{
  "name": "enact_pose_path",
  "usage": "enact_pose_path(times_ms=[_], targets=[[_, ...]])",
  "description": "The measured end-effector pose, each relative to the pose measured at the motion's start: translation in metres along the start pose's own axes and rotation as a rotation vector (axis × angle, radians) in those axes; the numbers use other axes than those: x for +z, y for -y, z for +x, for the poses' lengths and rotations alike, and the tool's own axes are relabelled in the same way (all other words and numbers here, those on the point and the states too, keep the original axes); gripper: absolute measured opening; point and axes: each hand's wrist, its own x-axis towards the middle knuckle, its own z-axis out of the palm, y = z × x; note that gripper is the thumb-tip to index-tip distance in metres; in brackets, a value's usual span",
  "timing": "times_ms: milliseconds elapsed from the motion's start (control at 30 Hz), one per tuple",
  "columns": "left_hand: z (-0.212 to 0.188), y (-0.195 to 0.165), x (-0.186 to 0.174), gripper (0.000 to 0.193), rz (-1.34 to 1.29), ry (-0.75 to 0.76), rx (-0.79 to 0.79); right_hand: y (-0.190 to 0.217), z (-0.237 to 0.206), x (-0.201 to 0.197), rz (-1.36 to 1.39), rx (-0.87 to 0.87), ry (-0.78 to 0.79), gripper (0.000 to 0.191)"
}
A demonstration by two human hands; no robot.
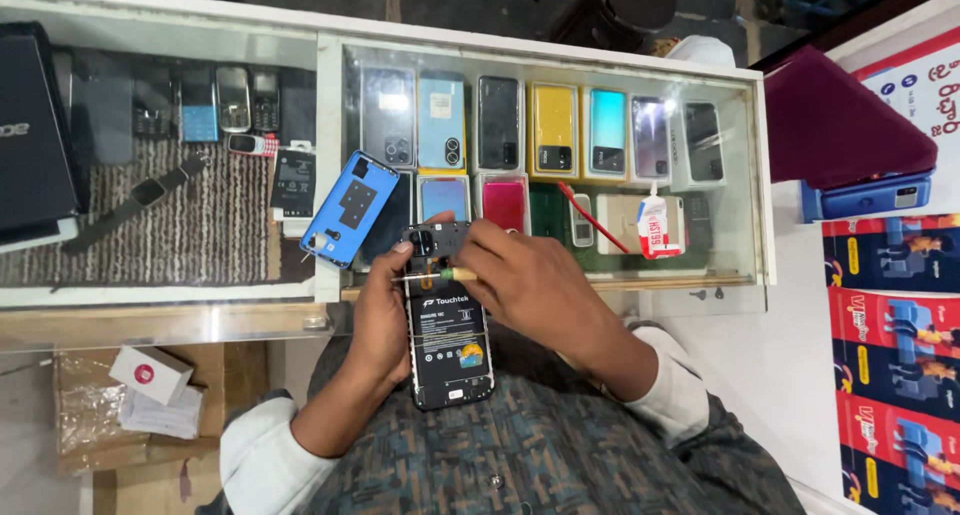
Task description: The person holds a disassembled smartphone with its back cover removed and uses a screwdriver to work on the internal components, repeatedly repositioning the phone and the tool. At the end the person carries the phone to a desk with a laptop and continues handling it.
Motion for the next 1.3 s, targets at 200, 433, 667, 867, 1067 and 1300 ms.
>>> enact_pose_path(times_ms=[200,433,667,867,1067,1300], targets=[[0.007,0.004,0.004,0.057,0.025,0.006,-0.024,0.0,-0.003,-0.006,-0.132,0.01,0.038,0.019],[0.008,0.004,0.009,0.06,0.017,-0.013,-0.043,-0.001,0.003,-0.013,-0.082,0.055,0.141,0.032],[0.006,0.006,0.008,0.061,0.047,-0.006,-0.035,-0.007,0.001,-0.013,-0.131,-0.015,0.156,0.024],[0.006,0.006,0.012,0.065,0.004,-0.008,-0.018,-0.013,0.004,-0.012,-0.119,-0.057,0.12,0.032],[0.002,-0.001,0.018,0.066,0.028,0.068,0.051,-0.026,-0.005,-0.009,0.165,0.037,-0.022,0.026],[0.002,0.006,0.014,0.058,0.114,0.034,0.098,-0.044,-0.031,0.026,0.654,0.226,-0.355,0.011]])
